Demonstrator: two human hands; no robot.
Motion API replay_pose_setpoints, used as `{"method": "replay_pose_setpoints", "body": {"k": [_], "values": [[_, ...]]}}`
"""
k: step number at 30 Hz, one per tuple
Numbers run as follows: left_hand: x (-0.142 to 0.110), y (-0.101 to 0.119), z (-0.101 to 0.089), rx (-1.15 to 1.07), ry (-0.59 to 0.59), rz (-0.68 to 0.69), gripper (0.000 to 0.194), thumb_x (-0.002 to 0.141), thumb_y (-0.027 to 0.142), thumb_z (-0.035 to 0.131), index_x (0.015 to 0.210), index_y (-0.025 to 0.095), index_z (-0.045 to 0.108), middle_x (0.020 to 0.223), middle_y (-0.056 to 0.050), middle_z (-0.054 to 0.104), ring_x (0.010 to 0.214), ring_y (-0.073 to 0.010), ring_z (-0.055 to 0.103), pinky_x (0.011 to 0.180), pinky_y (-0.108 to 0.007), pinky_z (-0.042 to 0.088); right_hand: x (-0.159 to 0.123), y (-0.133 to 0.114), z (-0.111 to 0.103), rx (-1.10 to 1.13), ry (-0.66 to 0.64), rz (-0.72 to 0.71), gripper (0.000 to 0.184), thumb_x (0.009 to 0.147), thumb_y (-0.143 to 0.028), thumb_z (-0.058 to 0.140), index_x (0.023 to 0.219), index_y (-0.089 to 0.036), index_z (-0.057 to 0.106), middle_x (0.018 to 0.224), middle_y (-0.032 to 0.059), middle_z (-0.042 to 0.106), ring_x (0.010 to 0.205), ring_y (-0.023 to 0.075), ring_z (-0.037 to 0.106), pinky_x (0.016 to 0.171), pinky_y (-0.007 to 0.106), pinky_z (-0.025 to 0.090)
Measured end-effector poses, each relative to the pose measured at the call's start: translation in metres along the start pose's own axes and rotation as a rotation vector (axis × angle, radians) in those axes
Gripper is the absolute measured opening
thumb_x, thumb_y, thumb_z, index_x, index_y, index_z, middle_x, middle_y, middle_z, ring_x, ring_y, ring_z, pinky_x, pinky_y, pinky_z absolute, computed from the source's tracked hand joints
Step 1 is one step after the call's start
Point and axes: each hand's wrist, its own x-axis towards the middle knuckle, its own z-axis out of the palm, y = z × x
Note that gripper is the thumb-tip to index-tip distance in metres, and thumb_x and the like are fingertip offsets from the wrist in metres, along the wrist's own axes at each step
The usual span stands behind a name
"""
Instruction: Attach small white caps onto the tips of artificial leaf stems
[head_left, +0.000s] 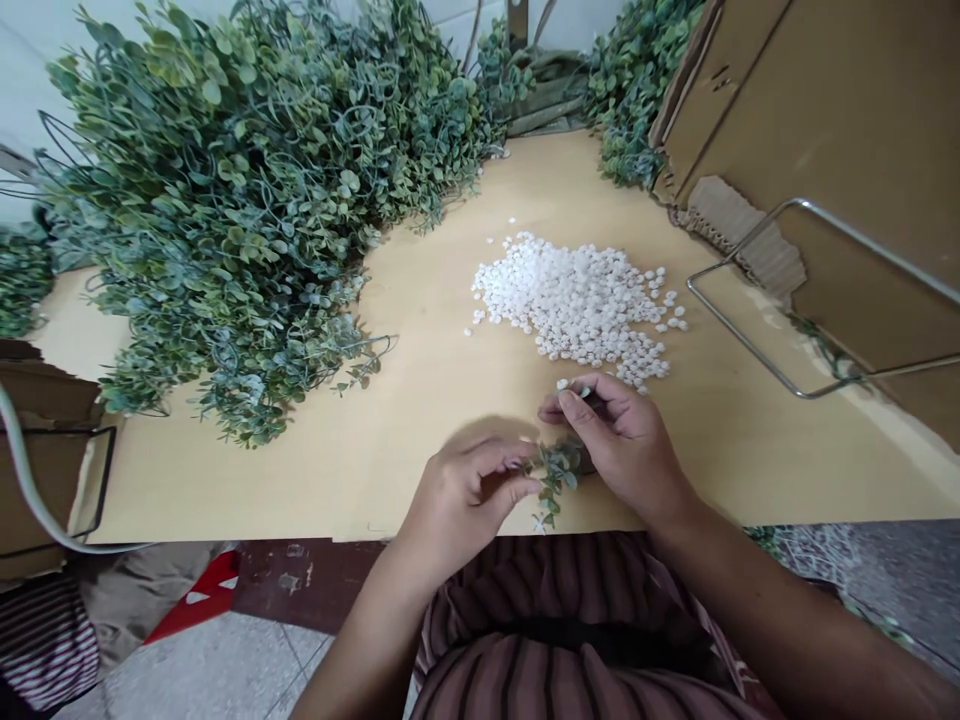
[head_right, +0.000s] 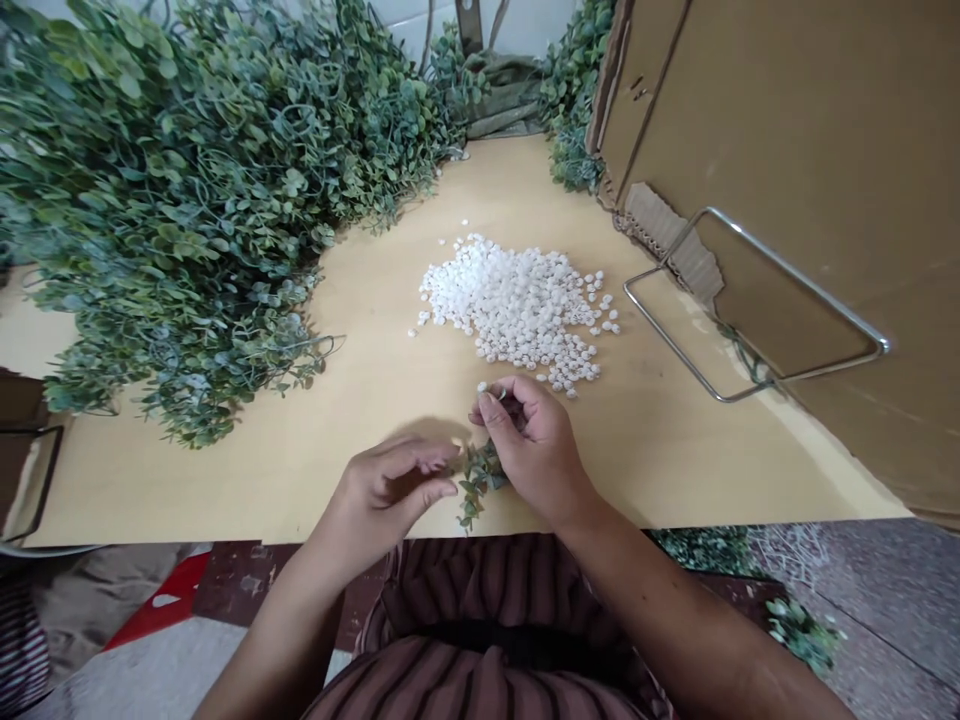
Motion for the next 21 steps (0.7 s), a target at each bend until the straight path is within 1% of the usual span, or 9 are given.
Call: {"method": "replay_pose_setpoints", "body": {"k": [2, 5, 7, 8, 11, 13, 15, 17, 21], "values": [[0.002, -0.004, 0.004, 0.011, 0.068, 0.019, 0.014, 0.078, 0.018, 0.061, 0.088, 0.018, 0.071, 0.081, -0.007, 0.068, 0.077, -0.017, 0.063, 0.069, -0.026, 0.05, -0.002, -0.003, -0.009, 0.03, -0.092, -0.001, 0.027, 0.076, -0.045, 0.064, 0.077, -0.019, 0.058, 0.072, 0.0021, 0.063, 0.068, 0.0147, 0.063, 0.062, 0.025, 0.051], [0.01, -0.008, 0.004, -0.01, 0.166, 0.046, 0.015, 0.078, 0.012, 0.057, 0.083, 0.016, 0.071, 0.076, -0.006, 0.067, 0.071, -0.0151, 0.062, 0.063, -0.024, 0.049, -0.004, -0.015, -0.028, 0.106, -0.477, -0.098, 0.036, 0.077, -0.055, 0.058, 0.075, -0.02, 0.065, 0.082, 0.0048, 0.064, 0.084, 0.0188, 0.063, 0.08, 0.033, 0.05], [0.015, -0.007, 0.002, -0.037, 0.169, 0.053, 0.015, 0.076, 0.01, 0.057, 0.08, 0.016, 0.071, 0.075, -0.005, 0.066, 0.07, -0.014, 0.061, 0.061, -0.023, 0.049, -0.005, -0.024, -0.038, 0.119, -0.604, -0.194, 0.042, 0.077, -0.06, 0.054, 0.069, -0.021, 0.067, 0.083, 0.006, 0.064, 0.095, 0.022, 0.06, 0.089, 0.037, 0.046], [0.016, -0.005, 0.001, -0.053, 0.16, 0.054, 0.015, 0.076, 0.009, 0.057, 0.08, 0.016, 0.071, 0.075, -0.005, 0.066, 0.069, -0.0136, 0.061, 0.06, -0.022, 0.049, -0.004, -0.027, -0.039, 0.087, -0.585, -0.219, 0.04, 0.079, -0.057, 0.054, 0.068, -0.022, 0.067, 0.082, 0.0058, 0.064, 0.096, 0.0219, 0.06, 0.089, 0.037, 0.046], [0.021, 0.001, 0.002, -0.069, 0.125, 0.076, 0.016, 0.075, 0.009, 0.058, 0.08, 0.016, 0.07, 0.074, -0.005, 0.066, 0.069, -0.013, 0.061, 0.061, -0.021, 0.05, -0.003, -0.025, -0.032, -0.142, -0.372, -0.2, 0.019, 0.081, -0.039, 0.06, 0.078, -0.021, 0.065, 0.079, 0.0042, 0.064, 0.083, 0.0184, 0.062, 0.077, 0.032, 0.05], [0.024, 0.004, 0.004, -0.056, 0.129, 0.105, 0.017, 0.076, 0.008, 0.057, 0.083, 0.017, 0.07, 0.076, -0.004, 0.066, 0.072, -0.013, 0.062, 0.064, -0.022, 0.051, -0.002, -0.019, -0.022, -0.307, -0.286, -0.199, 0.019, 0.077, -0.031, 0.064, 0.091, -0.019, 0.062, 0.085, 0.0054, 0.064, 0.08, 0.0182, 0.062, 0.073, 0.031, 0.051], [0.026, 0.006, 0.007, -0.039, 0.152, 0.124, 0.018, 0.076, 0.008, 0.057, 0.085, 0.017, 0.07, 0.077, -0.003, 0.067, 0.074, -0.0129, 0.062, 0.067, -0.022, 0.051, -0.003, -0.011, -0.013, -0.411, -0.288, -0.265, 0.026, 0.075, -0.026, 0.063, 0.099, -0.018, 0.059, 0.093, 0.0076, 0.063, 0.085, 0.0195, 0.061, 0.075, 0.033, 0.05], [0.027, 0.005, 0.008, -0.031, 0.167, 0.129, 0.019, 0.075, 0.007, 0.058, 0.086, 0.017, 0.07, 0.079, -0.003, 0.068, 0.074, -0.0126, 0.062, 0.069, -0.022, 0.051, -0.003, -0.006, -0.008, -0.466, -0.314, -0.362, 0.023, 0.077, -0.022, 0.058, 0.1, -0.017, 0.059, 0.094, 0.0089, 0.063, 0.089, 0.0205, 0.06, 0.078, 0.034, 0.049], [0.028, 0.002, 0.009, -0.013, 0.182, 0.118, 0.02, 0.075, 0.008, 0.059, 0.089, 0.018, 0.069, 0.082, -0.003, 0.069, 0.074, -0.0132, 0.063, 0.07, -0.023, 0.051, -0.003, -0.004, -0.003, -0.569, -0.269, -0.493, 0.016, 0.078, -0.016, 0.051, 0.09, -0.014, 0.062, 0.082, 0.0102, 0.061, 0.082, 0.0224, 0.058, 0.074, 0.038, 0.048]]}}
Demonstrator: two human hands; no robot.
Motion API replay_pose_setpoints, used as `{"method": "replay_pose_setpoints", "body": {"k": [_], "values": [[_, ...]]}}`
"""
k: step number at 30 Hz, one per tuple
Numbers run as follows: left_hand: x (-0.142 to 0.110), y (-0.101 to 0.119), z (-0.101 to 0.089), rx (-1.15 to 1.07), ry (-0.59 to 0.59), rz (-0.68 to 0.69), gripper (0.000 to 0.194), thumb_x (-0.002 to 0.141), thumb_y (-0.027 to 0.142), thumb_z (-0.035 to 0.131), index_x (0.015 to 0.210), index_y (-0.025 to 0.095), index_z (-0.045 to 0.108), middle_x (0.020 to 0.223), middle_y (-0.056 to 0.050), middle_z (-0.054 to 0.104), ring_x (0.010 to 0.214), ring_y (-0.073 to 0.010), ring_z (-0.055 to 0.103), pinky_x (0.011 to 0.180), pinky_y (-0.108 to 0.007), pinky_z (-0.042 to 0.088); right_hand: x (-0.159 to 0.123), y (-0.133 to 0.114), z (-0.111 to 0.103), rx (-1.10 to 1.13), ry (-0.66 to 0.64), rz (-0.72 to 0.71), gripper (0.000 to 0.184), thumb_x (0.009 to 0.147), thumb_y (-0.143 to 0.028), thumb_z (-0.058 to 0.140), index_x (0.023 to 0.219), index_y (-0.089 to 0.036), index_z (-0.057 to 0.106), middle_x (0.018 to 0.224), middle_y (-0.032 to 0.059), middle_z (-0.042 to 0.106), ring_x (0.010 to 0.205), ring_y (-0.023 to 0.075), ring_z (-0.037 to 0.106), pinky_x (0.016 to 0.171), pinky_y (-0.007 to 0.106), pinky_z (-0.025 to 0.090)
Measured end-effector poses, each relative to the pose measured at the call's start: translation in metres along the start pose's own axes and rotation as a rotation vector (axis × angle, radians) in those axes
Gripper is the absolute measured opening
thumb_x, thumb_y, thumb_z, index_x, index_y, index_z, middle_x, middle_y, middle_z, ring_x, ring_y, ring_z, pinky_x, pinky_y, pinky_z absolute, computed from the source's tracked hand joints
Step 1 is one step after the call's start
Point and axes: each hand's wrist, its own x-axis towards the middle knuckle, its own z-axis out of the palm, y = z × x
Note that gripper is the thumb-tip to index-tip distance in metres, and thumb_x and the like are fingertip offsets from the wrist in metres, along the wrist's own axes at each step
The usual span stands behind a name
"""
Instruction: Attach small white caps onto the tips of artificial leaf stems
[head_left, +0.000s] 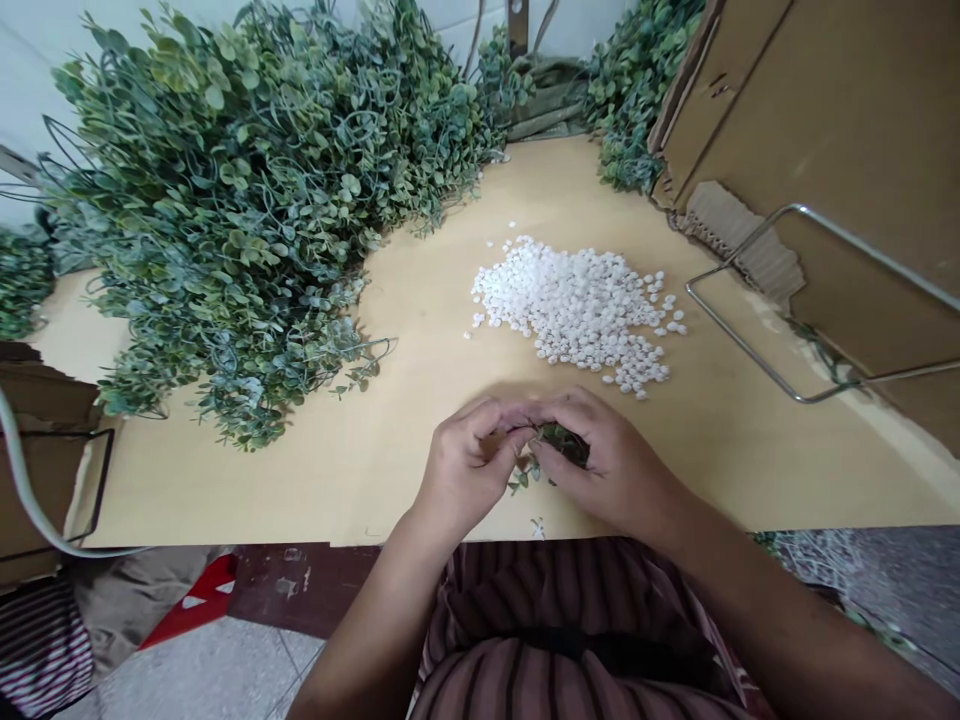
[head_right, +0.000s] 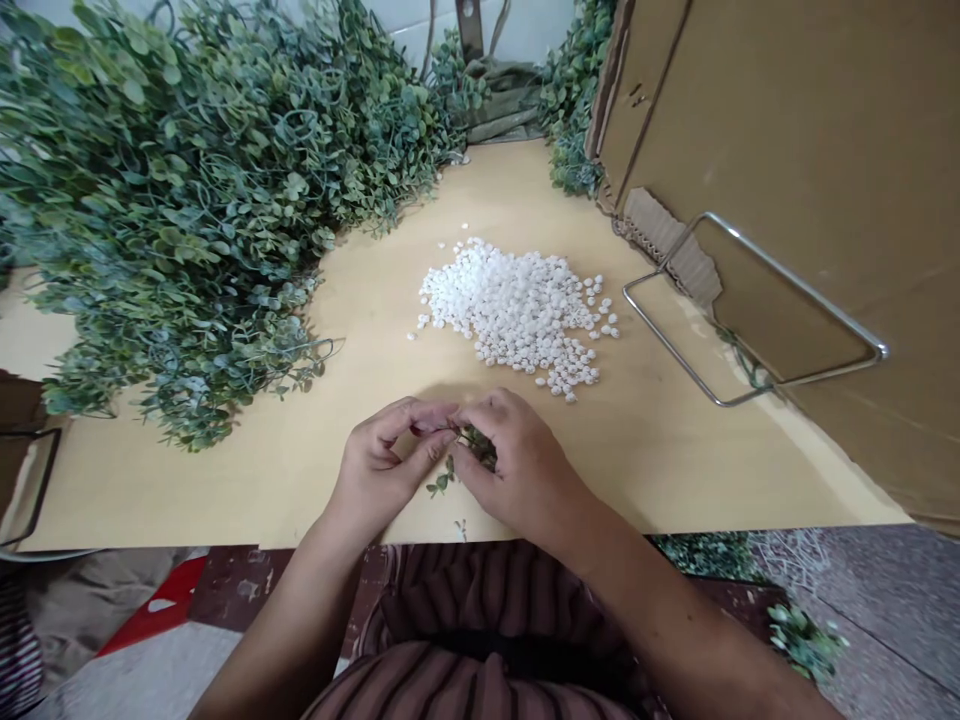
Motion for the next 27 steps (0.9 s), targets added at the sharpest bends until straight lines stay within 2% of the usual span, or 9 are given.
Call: {"method": "replay_pose_setpoints", "body": {"k": [5, 9, 11, 14, 20, 22, 24, 26, 27], "values": [[0.002, -0.001, -0.002, 0.034, 0.037, 0.039, 0.021, 0.074, 0.009, 0.06, 0.092, 0.017, 0.069, 0.077, -0.003, 0.067, 0.069, -0.0122, 0.06, 0.066, -0.023, 0.051, 0.0, -0.003, 0.007, -0.127, 0.054, 0.019, 0.018, 0.083, -0.018, 0.048, 0.089, -0.013, 0.065, 0.077, 0.0103, 0.059, 0.078, 0.0235, 0.054, 0.071, 0.04, 0.046], [0.005, 0.0, -0.005, 0.043, 0.082, 0.034, 0.022, 0.075, 0.01, 0.059, 0.093, 0.017, 0.069, 0.076, -0.003, 0.066, 0.068, -0.0118, 0.058, 0.065, -0.024, 0.05, 0.001, -0.004, 0.009, -0.08, 0.102, 0.007, 0.018, 0.082, -0.02, 0.053, 0.094, -0.011, 0.062, 0.085, 0.0127, 0.062, 0.084, 0.0247, 0.055, 0.076, 0.043, 0.046], [0.007, 0.002, -0.006, 0.028, 0.084, 0.007, 0.023, 0.075, 0.011, 0.059, 0.095, 0.018, 0.069, 0.078, -0.003, 0.065, 0.068, -0.0116, 0.058, 0.066, -0.024, 0.05, 0.001, -0.005, 0.009, 0.025, 0.112, 0.024, 0.021, 0.08, -0.016, 0.053, 0.099, -0.012, 0.059, 0.092, 0.0127, 0.062, 0.09, 0.0239, 0.057, 0.08, 0.041, 0.047], [0.01, 0.004, -0.007, -0.003, 0.073, -0.003, 0.023, 0.076, 0.012, 0.059, 0.095, 0.018, 0.069, 0.077, -0.003, 0.064, 0.067, -0.0111, 0.056, 0.065, -0.023, 0.049, 0.001, -0.006, 0.007, 0.271, 0.136, 0.136, 0.02, 0.079, -0.013, 0.05, 0.098, -0.017, 0.056, 0.094, 0.009, 0.062, 0.088, 0.0191, 0.059, 0.076, 0.034, 0.05], [0.017, -0.001, -0.01, -0.104, 0.145, -0.096, 0.02, 0.073, 0.013, 0.061, 0.09, 0.017, 0.071, 0.07, -0.001, 0.056, 0.063, -0.0102, 0.052, 0.062, -0.022, 0.046, 0.001, -0.006, -0.005, 0.75, 0.395, 0.295, 0.008, 0.074, -0.014, 0.058, 0.076, -0.021, 0.054, 0.079, -0.0002, 0.058, 0.077, 0.0128, 0.061, 0.074, 0.029, 0.049], [0.018, -0.003, -0.01, -0.115, 0.145, -0.114, 0.02, 0.073, 0.013, 0.061, 0.09, 0.018, 0.071, 0.069, 0.0, 0.054, 0.062, -0.01, 0.05, 0.062, -0.022, 0.045, 0.002, -0.007, -0.011, 0.905, 0.38, 0.318, 0.009, 0.071, -0.016, 0.061, 0.074, -0.02, 0.054, 0.075, -0.0016, 0.056, 0.067, 0.0108, 0.058, 0.064, 0.026, 0.048], [0.018, -0.005, -0.009, -0.111, 0.143, -0.113, 0.02, 0.073, 0.014, 0.062, 0.09, 0.019, 0.071, 0.07, 0.0, 0.055, 0.062, -0.01, 0.05, 0.062, -0.023, 0.045, 0.002, -0.008, -0.015, 1.012, 0.288, 0.367, 0.007, 0.072, -0.022, 0.06, 0.075, -0.02, 0.053, 0.067, -0.0036, 0.052, 0.05, 0.0072, 0.048, 0.047, 0.021, 0.04], [0.018, -0.005, -0.007, -0.105, 0.139, -0.106, 0.02, 0.074, 0.016, 0.062, 0.091, 0.019, 0.071, 0.071, -0.001, 0.056, 0.062, -0.0101, 0.05, 0.063, -0.023, 0.046, 0.002, -0.008, -0.016, 0.943, 0.204, 0.427, 0.008, 0.076, -0.027, 0.056, 0.078, -0.02, 0.053, 0.06, -0.0058, 0.046, 0.041, 0.0053, 0.036, 0.039, 0.02, 0.032], [0.018, -0.004, -0.005, -0.105, 0.135, -0.101, 0.019, 0.074, 0.016, 0.062, 0.09, 0.019, 0.071, 0.071, -0.001, 0.056, 0.062, -0.01, 0.051, 0.063, -0.023, 0.046, 0.002, -0.008, -0.015, 0.824, 0.179, 0.438, 0.009, 0.077, -0.028, 0.056, 0.081, -0.02, 0.054, 0.059, -0.0059, 0.045, 0.041, 0.0058, 0.036, 0.04, 0.02, 0.032]]}}
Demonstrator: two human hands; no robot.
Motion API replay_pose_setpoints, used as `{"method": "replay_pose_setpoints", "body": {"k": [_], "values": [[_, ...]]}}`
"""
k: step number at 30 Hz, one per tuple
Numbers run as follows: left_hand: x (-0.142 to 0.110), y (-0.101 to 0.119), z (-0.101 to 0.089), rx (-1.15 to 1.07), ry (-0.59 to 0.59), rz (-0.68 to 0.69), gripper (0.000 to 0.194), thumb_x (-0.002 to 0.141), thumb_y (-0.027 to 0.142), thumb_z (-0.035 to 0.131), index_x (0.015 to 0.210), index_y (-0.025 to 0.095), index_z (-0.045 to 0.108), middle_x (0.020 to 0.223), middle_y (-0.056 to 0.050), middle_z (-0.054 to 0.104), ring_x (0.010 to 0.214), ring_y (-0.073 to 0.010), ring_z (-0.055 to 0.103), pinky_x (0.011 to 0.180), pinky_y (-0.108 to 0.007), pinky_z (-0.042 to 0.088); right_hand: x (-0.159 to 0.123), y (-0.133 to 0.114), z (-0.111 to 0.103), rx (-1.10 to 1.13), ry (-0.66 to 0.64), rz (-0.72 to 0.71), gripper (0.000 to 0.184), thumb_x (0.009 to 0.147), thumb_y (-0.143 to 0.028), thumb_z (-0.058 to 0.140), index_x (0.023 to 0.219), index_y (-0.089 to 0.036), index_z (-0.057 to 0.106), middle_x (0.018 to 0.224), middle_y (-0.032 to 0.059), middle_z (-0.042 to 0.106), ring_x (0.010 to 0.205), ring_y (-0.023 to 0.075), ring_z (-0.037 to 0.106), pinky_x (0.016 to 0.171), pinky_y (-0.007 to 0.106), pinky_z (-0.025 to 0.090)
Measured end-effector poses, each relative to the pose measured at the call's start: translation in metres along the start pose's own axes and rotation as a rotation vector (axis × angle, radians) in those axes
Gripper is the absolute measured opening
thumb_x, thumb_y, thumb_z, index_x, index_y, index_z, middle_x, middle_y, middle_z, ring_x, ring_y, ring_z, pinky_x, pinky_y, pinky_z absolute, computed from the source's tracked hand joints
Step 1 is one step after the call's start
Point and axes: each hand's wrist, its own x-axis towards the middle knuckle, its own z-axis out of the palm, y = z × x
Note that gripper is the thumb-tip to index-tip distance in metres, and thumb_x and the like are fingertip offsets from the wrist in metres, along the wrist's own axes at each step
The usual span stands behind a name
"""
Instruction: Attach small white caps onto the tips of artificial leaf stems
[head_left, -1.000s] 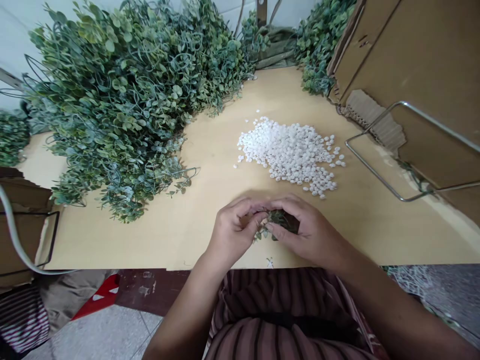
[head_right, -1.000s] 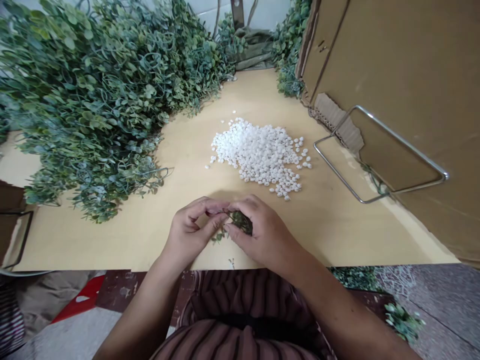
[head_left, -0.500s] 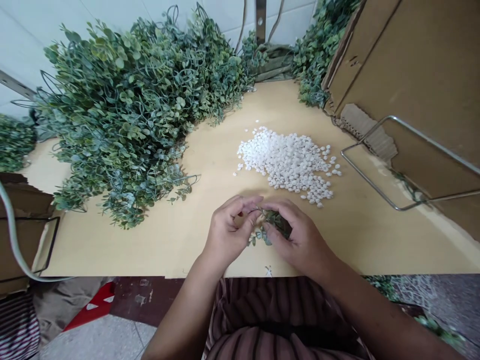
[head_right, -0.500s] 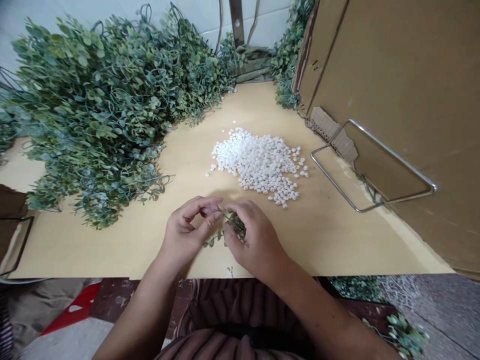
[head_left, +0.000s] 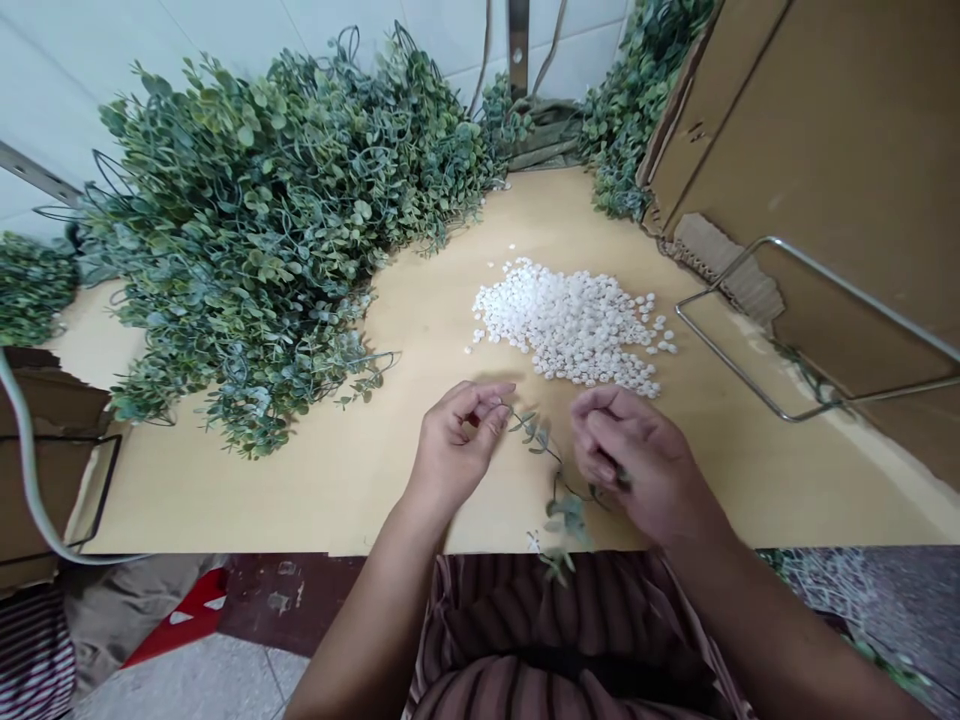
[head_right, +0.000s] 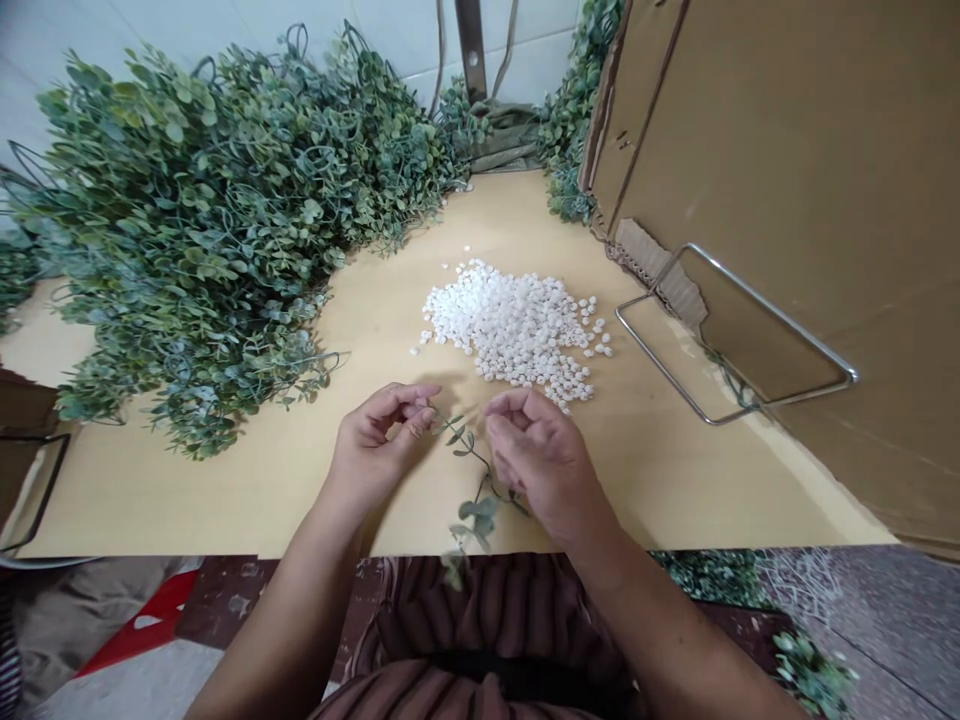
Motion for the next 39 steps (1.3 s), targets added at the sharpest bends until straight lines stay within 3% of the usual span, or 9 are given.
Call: {"method": "replay_pose_setpoints", "body": {"k": [4, 7, 10, 14, 19, 25, 31, 34, 39], "values": [[0.0, 0.004, 0.003, -0.029, -0.033, 0.006, 0.018, 0.074, 0.017, 0.061, 0.09, 0.018, 0.071, 0.074, -0.002, 0.059, 0.063, -0.0098, 0.054, 0.063, -0.023, 0.047, -0.001, 0.009, 0.006, -0.582, 0.028, -0.176, 0.028, 0.074, -0.025, 0.059, 0.101, -0.017, 0.06, 0.076, 0.003, 0.054, 0.065, 0.0146, 0.052, 0.059, 0.028, 0.045], [0.001, 0.006, 0.003, -0.031, -0.044, 0.012, 0.017, 0.074, 0.015, 0.061, 0.088, 0.018, 0.071, 0.074, -0.002, 0.06, 0.063, -0.0099, 0.055, 0.062, -0.023, 0.048, -0.002, 0.015, 0.011, -0.717, -0.017, -0.284, 0.027, 0.079, -0.023, 0.053, 0.104, -0.017, 0.061, 0.08, 0.0057, 0.056, 0.067, 0.016, 0.053, 0.06, 0.03, 0.046], [0.002, 0.009, 0.001, -0.043, -0.051, -0.01, 0.019, 0.071, 0.013, 0.064, 0.088, 0.017, 0.071, 0.071, -0.001, 0.062, 0.062, -0.01, 0.056, 0.063, -0.023, 0.049, -0.004, 0.016, 0.014, -0.671, -0.068, -0.269, 0.021, 0.08, -0.021, 0.052, 0.097, -0.017, 0.061, 0.074, 0.0028, 0.056, 0.059, 0.0133, 0.051, 0.055, 0.027, 0.045], [0.0, 0.012, 0.001, -0.1, -0.057, -0.088, 0.017, 0.068, 0.012, 0.066, 0.084, 0.016, 0.072, 0.071, -0.002, 0.067, 0.064, -0.0108, 0.058, 0.064, -0.023, 0.05, -0.002, 0.016, 0.017, -0.425, -0.147, -0.028, 0.02, 0.081, -0.031, 0.05, 0.091, -0.015, 0.056, 0.058, -0.0036, 0.047, 0.046, 0.0105, 0.047, 0.043, 0.022, 0.041], [0.006, 0.007, -0.003, -0.089, -0.122, -0.113, 0.018, 0.068, 0.016, 0.067, 0.085, 0.015, 0.072, 0.077, -0.004, 0.07, 0.069, -0.0128, 0.062, 0.069, -0.025, 0.051, 0.004, 0.015, 0.02, -0.296, -0.059, 0.03, 0.023, 0.079, -0.038, 0.053, 0.072, -0.016, 0.054, 0.055, -0.0043, 0.044, 0.046, 0.0083, 0.042, 0.042, 0.02, 0.039], [0.054, -0.014, -0.024, 0.422, 0.07, -0.015, 0.019, 0.072, 0.019, 0.062, 0.089, 0.017, 0.07, 0.085, -0.006, 0.067, 0.066, -0.0131, 0.057, 0.066, -0.027, 0.046, 0.005, 0.018, 0.02, -0.407, 0.038, 0.001, 0.021, 0.075, -0.035, 0.055, 0.067, -0.016, 0.059, 0.052, -0.0029, 0.044, 0.049, 0.0104, 0.042, 0.045, 0.022, 0.038], [0.077, -0.026, -0.023, 0.745, 0.037, 0.065, 0.014, 0.071, 0.011, 0.058, 0.07, 0.02, 0.068, 0.075, -0.003, 0.062, 0.067, -0.0161, 0.055, 0.065, -0.029, 0.041, 0.007, 0.018, 0.019, -0.453, 0.008, -0.043, 0.019, 0.074, -0.033, 0.052, 0.069, -0.016, 0.06, 0.053, -0.0008, 0.051, 0.051, 0.0125, 0.047, 0.049, 0.024, 0.041], [0.071, -0.021, -0.02, 0.513, 0.064, -0.029, 0.009, 0.069, 0.012, 0.06, 0.064, 0.019, 0.064, 0.067, -0.001, 0.062, 0.061, -0.0139, 0.053, 0.061, -0.027, 0.04, 0.008, 0.016, 0.018, -0.423, -0.015, -0.025, 0.02, 0.074, -0.034, 0.053, 0.068, -0.016, 0.06, 0.055, -0.0003, 0.053, 0.053, 0.0122, 0.047, 0.05, 0.023, 0.042], [0.039, 0.0, -0.014, -0.228, -0.008, -0.276, 0.013, 0.063, 0.022, 0.072, 0.065, 0.015, 0.062, 0.058, 0.002, 0.061, 0.054, -0.0084, 0.052, 0.057, -0.022, 0.043, 0.008, 0.013, 0.017, -0.36, -0.036, 0.014, 0.021, 0.075, -0.034, 0.054, 0.065, -0.016, 0.059, 0.055, -0.0012, 0.049, 0.051, 0.0105, 0.043, 0.048, 0.022, 0.039]]}}
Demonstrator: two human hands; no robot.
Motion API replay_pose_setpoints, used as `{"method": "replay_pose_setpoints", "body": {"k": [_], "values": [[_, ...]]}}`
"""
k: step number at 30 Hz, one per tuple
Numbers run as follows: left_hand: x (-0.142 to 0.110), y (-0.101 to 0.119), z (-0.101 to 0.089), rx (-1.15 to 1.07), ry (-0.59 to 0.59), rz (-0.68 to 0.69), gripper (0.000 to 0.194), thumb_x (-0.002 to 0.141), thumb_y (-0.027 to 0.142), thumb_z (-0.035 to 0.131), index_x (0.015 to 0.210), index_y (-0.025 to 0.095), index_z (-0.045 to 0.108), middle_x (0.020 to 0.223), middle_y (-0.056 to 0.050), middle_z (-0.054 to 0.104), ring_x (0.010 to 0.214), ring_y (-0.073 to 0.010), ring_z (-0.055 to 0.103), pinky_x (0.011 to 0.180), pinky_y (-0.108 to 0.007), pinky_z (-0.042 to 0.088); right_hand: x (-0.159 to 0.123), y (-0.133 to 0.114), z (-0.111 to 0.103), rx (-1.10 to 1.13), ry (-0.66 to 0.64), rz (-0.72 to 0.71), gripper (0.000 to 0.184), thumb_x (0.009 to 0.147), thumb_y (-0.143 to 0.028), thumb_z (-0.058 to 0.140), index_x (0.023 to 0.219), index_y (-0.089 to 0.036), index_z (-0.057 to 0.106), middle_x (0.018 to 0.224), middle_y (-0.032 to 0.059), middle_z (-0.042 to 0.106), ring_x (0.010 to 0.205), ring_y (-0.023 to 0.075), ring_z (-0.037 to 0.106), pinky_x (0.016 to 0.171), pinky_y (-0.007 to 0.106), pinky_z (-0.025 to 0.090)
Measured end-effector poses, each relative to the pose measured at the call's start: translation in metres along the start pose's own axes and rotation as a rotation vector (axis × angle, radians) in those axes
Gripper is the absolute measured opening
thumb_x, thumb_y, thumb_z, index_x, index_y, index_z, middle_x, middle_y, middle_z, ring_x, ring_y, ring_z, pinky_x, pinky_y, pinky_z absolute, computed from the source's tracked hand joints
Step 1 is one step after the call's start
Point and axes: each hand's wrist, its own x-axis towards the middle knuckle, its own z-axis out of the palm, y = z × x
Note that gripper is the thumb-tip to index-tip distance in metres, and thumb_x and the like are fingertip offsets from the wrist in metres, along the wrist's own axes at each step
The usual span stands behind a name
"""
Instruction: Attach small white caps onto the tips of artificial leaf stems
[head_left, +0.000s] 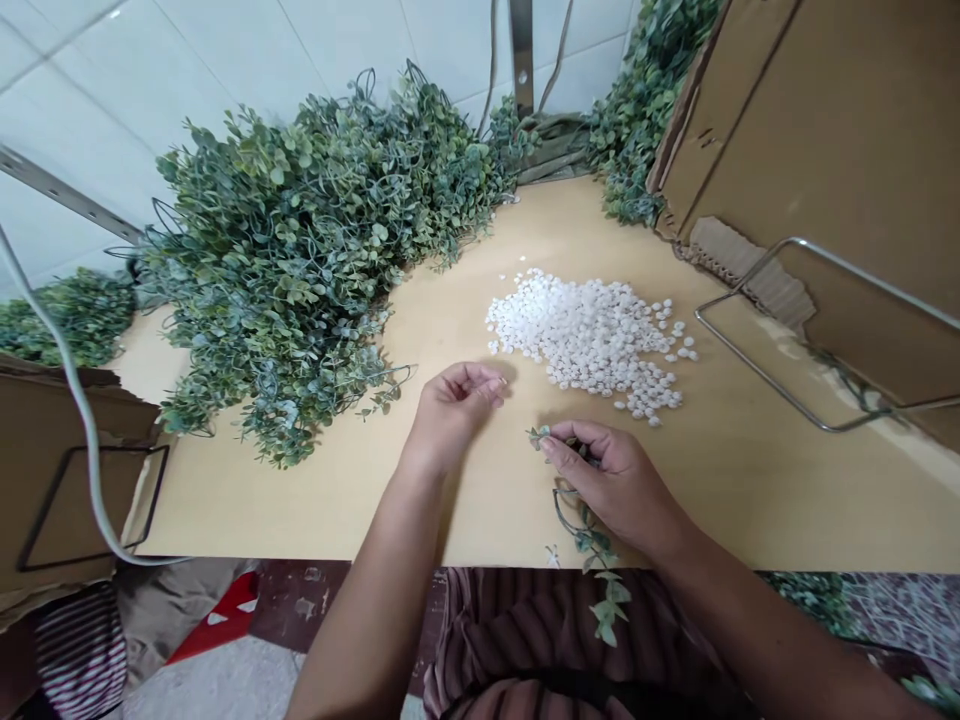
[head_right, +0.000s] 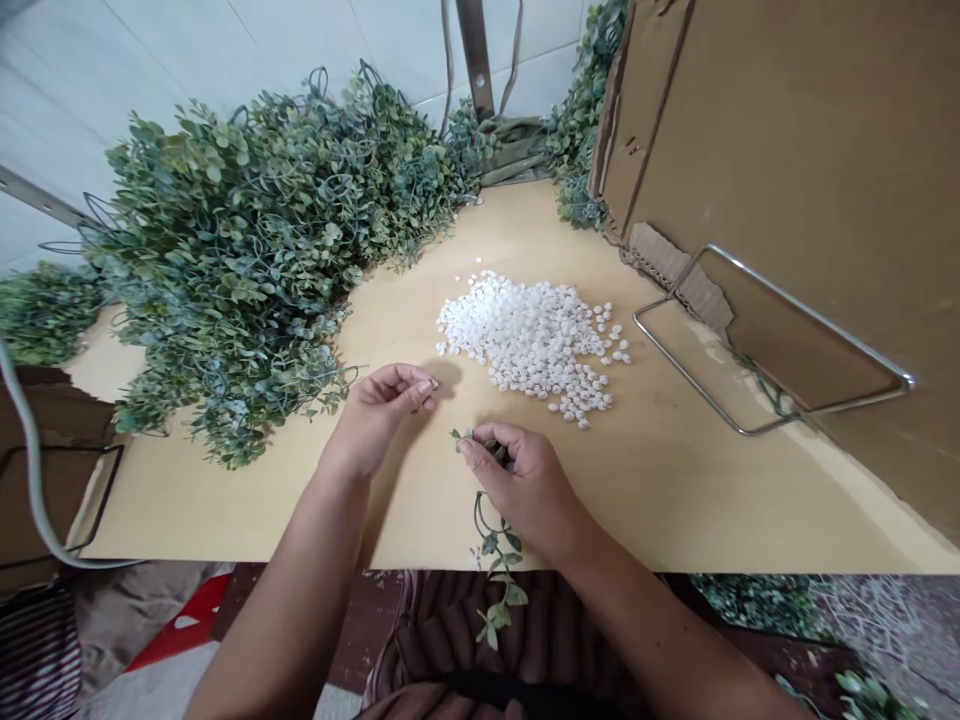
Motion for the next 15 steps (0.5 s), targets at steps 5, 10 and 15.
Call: {"method": "replay_pose_setpoints", "body": {"k": [5, 10, 15], "values": [[-0.034, -0.001, 0.015, -0.275, -0.09, -0.11, 0.016, 0.06, 0.025, 0.077, 0.067, 0.015, 0.066, 0.064, 0.001, 0.067, 0.054, -0.0064, 0.055, 0.059, -0.02, 0.047, -0.001, -0.003, -0.001, 0.031, -0.031, -0.003, 0.018, 0.074, -0.03, 0.054, 0.065, -0.016, 0.06, 0.051, -0.0036, 0.044, 0.047, 0.0084, 0.037, 0.044, 0.021, 0.034], [-0.04, -0.006, 0.023, -0.298, -0.085, -0.196, 0.026, 0.057, 0.025, 0.079, 0.081, 0.018, 0.073, 0.069, -0.002, 0.07, 0.057, -0.0089, 0.057, 0.064, -0.025, 0.049, -0.006, 0.002, -0.002, 0.063, 0.039, 0.043, 0.019, 0.073, -0.032, 0.056, 0.067, -0.015, 0.062, 0.051, -0.0029, 0.046, 0.045, 0.0083, 0.038, 0.042, 0.02, 0.035], [-0.041, -0.014, 0.023, -0.281, -0.088, -0.186, 0.017, 0.058, 0.027, 0.079, 0.071, 0.018, 0.074, 0.061, 0.0, 0.068, 0.057, -0.0089, 0.057, 0.062, -0.023, 0.047, -0.009, 0.004, -0.001, 0.084, 0.092, 0.003, 0.018, 0.075, -0.031, 0.056, 0.068, -0.016, 0.062, 0.057, -0.0008, 0.054, 0.049, 0.0089, 0.043, 0.045, 0.02, 0.039]]}}
